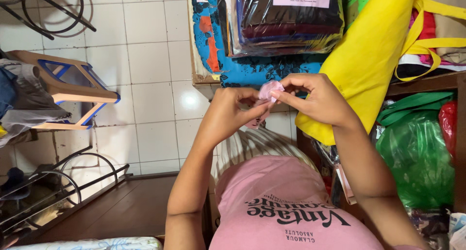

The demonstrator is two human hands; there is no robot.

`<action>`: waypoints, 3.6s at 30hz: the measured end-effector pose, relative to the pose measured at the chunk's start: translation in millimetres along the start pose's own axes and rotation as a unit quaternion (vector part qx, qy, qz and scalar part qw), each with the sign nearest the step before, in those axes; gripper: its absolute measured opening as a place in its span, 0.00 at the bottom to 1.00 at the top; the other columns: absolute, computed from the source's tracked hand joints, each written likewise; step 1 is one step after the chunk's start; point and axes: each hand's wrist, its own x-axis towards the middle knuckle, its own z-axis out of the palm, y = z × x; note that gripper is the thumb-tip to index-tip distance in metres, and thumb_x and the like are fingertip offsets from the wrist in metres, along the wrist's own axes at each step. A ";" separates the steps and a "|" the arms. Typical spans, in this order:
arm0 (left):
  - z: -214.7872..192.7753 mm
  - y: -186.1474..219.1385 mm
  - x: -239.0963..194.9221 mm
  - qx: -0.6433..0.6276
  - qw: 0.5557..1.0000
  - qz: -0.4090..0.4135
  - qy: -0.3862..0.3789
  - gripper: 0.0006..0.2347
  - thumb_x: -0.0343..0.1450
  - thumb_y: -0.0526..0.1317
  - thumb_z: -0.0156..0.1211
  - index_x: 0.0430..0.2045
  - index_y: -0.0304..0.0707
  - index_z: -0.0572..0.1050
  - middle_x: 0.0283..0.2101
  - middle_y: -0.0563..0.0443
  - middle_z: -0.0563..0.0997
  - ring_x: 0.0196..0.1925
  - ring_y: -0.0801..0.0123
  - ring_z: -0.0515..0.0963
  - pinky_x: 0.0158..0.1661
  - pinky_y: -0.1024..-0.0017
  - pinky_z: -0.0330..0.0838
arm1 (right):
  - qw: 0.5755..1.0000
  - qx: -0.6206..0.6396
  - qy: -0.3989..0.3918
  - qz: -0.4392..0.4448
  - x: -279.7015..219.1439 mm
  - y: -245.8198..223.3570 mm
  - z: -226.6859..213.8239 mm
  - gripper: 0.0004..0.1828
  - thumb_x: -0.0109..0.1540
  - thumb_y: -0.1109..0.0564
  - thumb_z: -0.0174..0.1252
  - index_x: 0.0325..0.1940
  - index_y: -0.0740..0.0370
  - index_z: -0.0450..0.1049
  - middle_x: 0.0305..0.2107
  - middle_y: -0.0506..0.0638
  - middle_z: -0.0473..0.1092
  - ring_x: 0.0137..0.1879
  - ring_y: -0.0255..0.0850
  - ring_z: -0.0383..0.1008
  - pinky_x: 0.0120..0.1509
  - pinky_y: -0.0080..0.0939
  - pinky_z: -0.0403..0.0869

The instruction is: The person packs a stack of folded clothes into a yellow plastic bag. They place the clothes into the bag, then retrieve a small pink paper label from the table and attach it to the bag's handle.

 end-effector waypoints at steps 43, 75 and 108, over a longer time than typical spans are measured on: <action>44.3 -23.1 0.4 -0.218 0.969 -0.090 0.072 0.07 0.71 0.37 0.67 0.35 0.30 0.86 0.26 0.56 0.83 0.27 0.86 0.75 0.30 0.84 0.70 | 0.946 0.306 0.088 0.055 -14.8 46.7 27.5 0.06 0.68 0.61 0.61 0.41 0.68 0.76 0.34 0.48 0.77 0.36 0.27 0.71 0.42 0.27 0.70; 52.9 -22.5 -8.1 -0.139 0.977 -0.031 0.156 0.07 0.71 0.35 0.68 0.39 0.34 0.85 0.33 0.52 0.87 0.34 0.82 0.80 0.38 0.82 0.73 | 0.917 0.360 0.153 0.080 -10.5 51.5 44.3 0.07 0.68 0.60 0.60 0.42 0.69 0.77 0.30 0.48 0.75 0.34 0.29 0.71 0.41 0.28 0.69; 4.0 -85.7 -49.3 -0.264 0.918 -0.089 0.281 0.28 0.64 0.29 0.74 0.61 0.30 0.71 0.35 0.49 0.83 0.31 0.81 0.78 0.31 0.82 0.70 | 0.977 0.163 0.062 0.124 14.8 84.1 75.2 0.12 0.66 0.60 0.63 0.52 0.69 0.80 0.41 0.49 0.77 0.42 0.31 0.72 0.45 0.29 0.71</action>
